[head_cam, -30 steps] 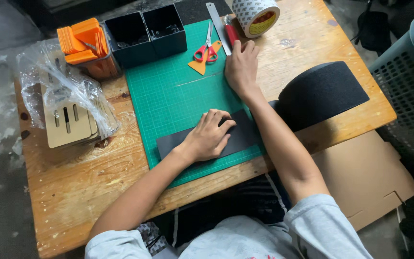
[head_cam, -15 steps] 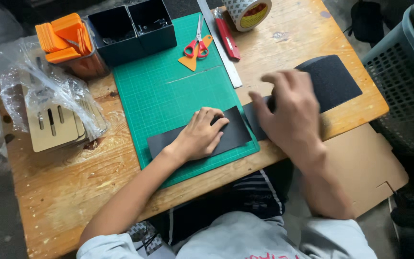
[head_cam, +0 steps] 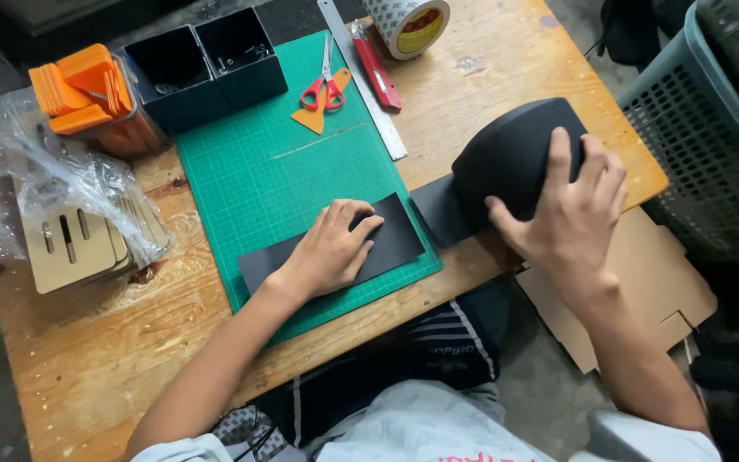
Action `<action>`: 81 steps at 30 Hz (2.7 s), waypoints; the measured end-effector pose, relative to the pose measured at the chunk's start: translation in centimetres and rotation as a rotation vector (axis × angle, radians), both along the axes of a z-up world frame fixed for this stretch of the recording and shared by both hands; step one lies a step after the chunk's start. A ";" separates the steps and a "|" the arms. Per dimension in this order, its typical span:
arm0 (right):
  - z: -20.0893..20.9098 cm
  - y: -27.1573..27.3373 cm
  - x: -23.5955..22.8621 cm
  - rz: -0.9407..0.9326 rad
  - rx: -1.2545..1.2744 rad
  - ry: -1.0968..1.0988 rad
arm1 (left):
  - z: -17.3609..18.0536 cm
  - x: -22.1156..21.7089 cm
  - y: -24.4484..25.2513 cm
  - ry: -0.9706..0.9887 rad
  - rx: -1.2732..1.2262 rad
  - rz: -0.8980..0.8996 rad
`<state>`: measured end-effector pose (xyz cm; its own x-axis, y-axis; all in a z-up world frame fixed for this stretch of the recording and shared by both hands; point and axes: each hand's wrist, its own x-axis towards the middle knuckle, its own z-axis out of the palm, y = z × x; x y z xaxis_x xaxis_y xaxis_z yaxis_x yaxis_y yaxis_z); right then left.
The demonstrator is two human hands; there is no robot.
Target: The person cuts a strip of black foam using a ruler and utility knife. They then unroll and cut a strip of double-sided adhesive tape, peel the backing, and apply it to the foam strip using a plastic scraper. The person finishes by trimming the tape with the utility knife.
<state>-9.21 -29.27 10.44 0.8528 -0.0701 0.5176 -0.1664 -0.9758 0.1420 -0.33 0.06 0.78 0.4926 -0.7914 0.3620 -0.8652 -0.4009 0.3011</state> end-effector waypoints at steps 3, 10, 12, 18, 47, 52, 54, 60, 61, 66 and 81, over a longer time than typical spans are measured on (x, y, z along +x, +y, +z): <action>-0.6 2.4 -0.4 0.053 0.050 0.032 | -0.3 -0.1 0.1 0.008 -0.023 0.006; -2.8 0.9 6.4 0.162 0.079 -0.130 | -0.4 -0.2 0.1 0.024 -0.055 0.025; -3.1 0.2 9.6 0.132 0.137 -0.153 | -0.6 -0.2 0.1 0.042 -0.066 0.021; -3.4 0.7 16.3 0.124 0.178 -0.107 | -0.5 -0.1 0.1 0.034 -0.055 0.022; -5.7 -0.8 10.5 0.602 0.405 -0.260 | -1.0 0.4 -2.7 0.116 0.078 0.143; -8.0 3.0 5.3 0.522 1.092 0.411 | 0.5 0.1 -2.9 0.192 -0.028 0.154; -9.3 3.6 4.2 0.512 1.255 0.566 | 1.2 0.0 -2.6 0.248 -0.111 0.137; -12.0 1.7 5.0 0.409 1.378 0.511 | 3.1 -1.9 0.6 0.052 0.071 0.256; -11.7 1.7 5.0 0.416 1.378 0.512 | 2.9 -2.2 1.6 0.049 0.072 0.261; -11.1 2.4 7.7 0.441 1.410 0.460 | 3.7 -3.1 6.2 -0.218 0.078 0.580; -0.8 9.6 27.9 0.257 0.308 0.356 | 2.4 -0.1 4.7 -0.005 -0.224 0.184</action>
<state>18.69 -19.62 9.61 0.9814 0.0614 0.1818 0.0900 -0.9841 -0.1532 -0.45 4.72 3.18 0.6183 -0.5888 0.5205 -0.7858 -0.4752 0.3958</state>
